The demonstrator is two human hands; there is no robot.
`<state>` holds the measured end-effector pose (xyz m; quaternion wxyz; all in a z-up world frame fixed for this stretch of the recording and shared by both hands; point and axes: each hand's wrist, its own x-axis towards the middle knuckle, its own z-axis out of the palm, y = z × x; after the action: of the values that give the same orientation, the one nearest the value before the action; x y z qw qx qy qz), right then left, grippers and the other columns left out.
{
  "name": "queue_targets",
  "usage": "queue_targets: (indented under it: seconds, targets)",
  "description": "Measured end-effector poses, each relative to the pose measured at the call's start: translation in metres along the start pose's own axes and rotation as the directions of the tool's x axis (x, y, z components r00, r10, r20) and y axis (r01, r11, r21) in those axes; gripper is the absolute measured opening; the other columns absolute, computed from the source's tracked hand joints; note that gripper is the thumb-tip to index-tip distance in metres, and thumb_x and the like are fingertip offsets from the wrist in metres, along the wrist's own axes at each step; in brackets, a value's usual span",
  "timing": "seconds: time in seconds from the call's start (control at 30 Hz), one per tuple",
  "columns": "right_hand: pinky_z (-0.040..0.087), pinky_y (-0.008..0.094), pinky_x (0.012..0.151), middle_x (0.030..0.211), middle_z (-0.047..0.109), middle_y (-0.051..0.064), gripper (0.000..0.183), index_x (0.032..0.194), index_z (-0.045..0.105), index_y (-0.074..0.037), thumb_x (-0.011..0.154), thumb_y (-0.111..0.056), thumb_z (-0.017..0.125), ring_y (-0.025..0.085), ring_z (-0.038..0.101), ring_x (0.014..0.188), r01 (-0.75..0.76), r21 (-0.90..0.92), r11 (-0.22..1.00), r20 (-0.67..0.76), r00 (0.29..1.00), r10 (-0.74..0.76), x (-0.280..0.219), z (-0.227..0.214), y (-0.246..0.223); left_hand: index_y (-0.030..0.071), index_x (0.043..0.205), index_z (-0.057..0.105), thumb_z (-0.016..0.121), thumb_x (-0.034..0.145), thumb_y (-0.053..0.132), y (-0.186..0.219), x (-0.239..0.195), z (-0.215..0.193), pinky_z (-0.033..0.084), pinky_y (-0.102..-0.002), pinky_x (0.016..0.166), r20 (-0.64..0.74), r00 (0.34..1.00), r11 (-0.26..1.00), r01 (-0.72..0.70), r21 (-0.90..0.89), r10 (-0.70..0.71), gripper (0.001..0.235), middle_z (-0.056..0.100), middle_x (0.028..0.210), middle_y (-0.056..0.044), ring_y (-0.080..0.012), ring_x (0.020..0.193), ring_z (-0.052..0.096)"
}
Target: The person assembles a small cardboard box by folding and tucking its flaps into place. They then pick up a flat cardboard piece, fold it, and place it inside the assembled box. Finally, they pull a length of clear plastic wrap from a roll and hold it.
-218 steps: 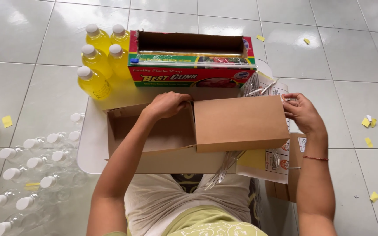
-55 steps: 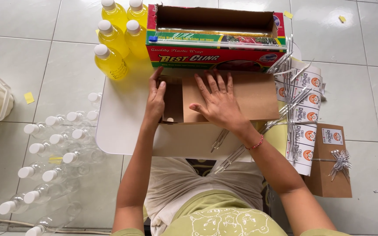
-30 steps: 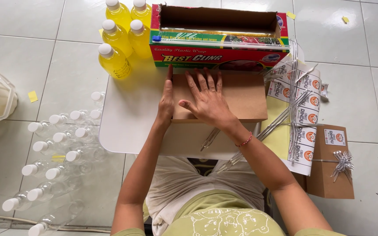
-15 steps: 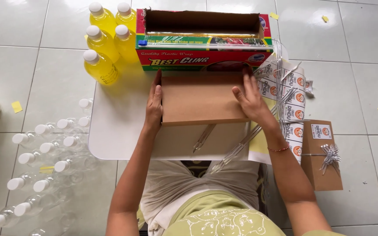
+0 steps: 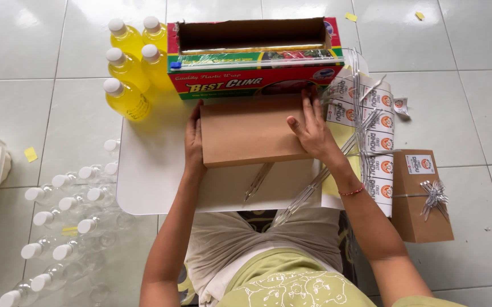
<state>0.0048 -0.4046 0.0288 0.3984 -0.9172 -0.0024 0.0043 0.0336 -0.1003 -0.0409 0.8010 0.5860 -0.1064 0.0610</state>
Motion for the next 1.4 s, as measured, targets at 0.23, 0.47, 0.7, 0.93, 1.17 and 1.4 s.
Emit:
queue_targets:
  seconds: [0.23, 0.47, 0.7, 0.93, 1.17, 1.4]
  targets:
    - [0.019, 0.046, 0.128, 0.165, 0.029, 0.019, 0.101, 0.163, 0.025, -0.018, 0.09, -0.081, 0.052, 0.032, 0.026, 0.152, -0.393, 0.162, 0.905, -0.012, 0.916, 0.4, 0.001, -0.008, 0.032, 0.014, 0.154, 0.047, 0.031, 0.115, 0.024, 0.01, -0.001, 0.001, 0.025, -0.042, 0.127, -0.092, 0.996, 0.999, 0.008, -0.043, -0.012, 0.043, 0.045, 0.159, -0.01, -0.022, 0.149, 0.038]
    - [0.023, 0.048, 0.123, 0.15, 0.048, 0.017, 0.063, 0.154, 0.046, -0.014, 0.1, -0.039, 0.068, 0.03, 0.041, 0.146, 0.13, 0.363, 0.923, -0.182, 0.981, -0.067, -0.045, -0.019, -0.021, 0.014, 0.154, 0.046, 0.029, 0.114, 0.025, 0.045, -0.008, 0.017, 0.027, -0.043, 0.127, -0.076, 0.996, 0.997, 0.037, -0.063, -0.042, 0.045, 0.044, 0.16, -0.011, -0.0223, 0.148, 0.041]
    - [0.03, 0.069, 0.11, 0.154, 0.029, 0.03, 0.082, 0.154, 0.017, -0.021, 0.094, -0.031, 0.073, 0.049, 0.039, 0.139, -0.001, 0.677, 0.736, -0.032, 0.999, 0.031, -0.083, -0.034, -0.032, 0.012, 0.156, 0.04, 0.027, 0.111, 0.03, 0.048, -0.012, 0.014, 0.025, -0.043, 0.128, 0.048, 0.999, 0.998, 0.024, -0.058, -0.021, 0.05, 0.04, 0.162, -0.013, -0.0235, 0.152, 0.036]
    - [0.057, 0.048, 0.093, 0.141, 0.046, 0.021, 0.09, 0.161, 0.022, -0.028, 0.085, -0.027, 0.07, 0.03, 0.057, 0.121, -0.003, 0.85, 0.526, -0.105, 0.979, 0.176, -0.131, -0.075, -0.028, 0.001, 0.153, 0.04, 0.031, 0.112, 0.021, 0.022, -0.014, 0.017, 0.03, -0.043, 0.124, 0.122, 0.991, 0.998, -0.047, -0.032, 0.051, 0.047, 0.049, 0.153, -0.018, -0.0253, 0.144, 0.044]
    - [0.062, 0.041, 0.078, 0.112, 0.068, 0.013, 0.053, 0.134, 0.056, -0.014, 0.09, -0.042, 0.066, 0.03, 0.073, 0.093, 0.11, 0.969, 0.223, -0.228, 0.753, 0.618, -0.196, -0.08, 0.073, 0.016, 0.141, 0.06, 0.05, 0.106, 0.016, 0.014, -0.04, 0.073, 0.041, -0.047, 0.112, 0.392, 0.919, 0.79, -0.219, 0.573, -0.03, 0.037, 0.063, 0.135, -0.008, -0.0317, 0.132, 0.056]
    - [0.066, 0.042, 0.085, 0.119, 0.062, 0.005, 0.035, 0.128, 0.045, -0.018, 0.1, -0.025, 0.064, 0.021, 0.068, 0.1, 0.262, 0.921, 0.288, -0.389, 0.658, 0.645, -0.209, -0.05, 0.085, 0.025, 0.164, 0.029, 0.053, 0.104, 0.04, 0.019, -0.073, 0.143, 0.039, -0.056, 0.103, 0.402, 0.85, 0.51, -0.192, 0.838, -0.341, 0.066, 0.045, 0.151, -0.022, -0.0453, 0.134, 0.044]
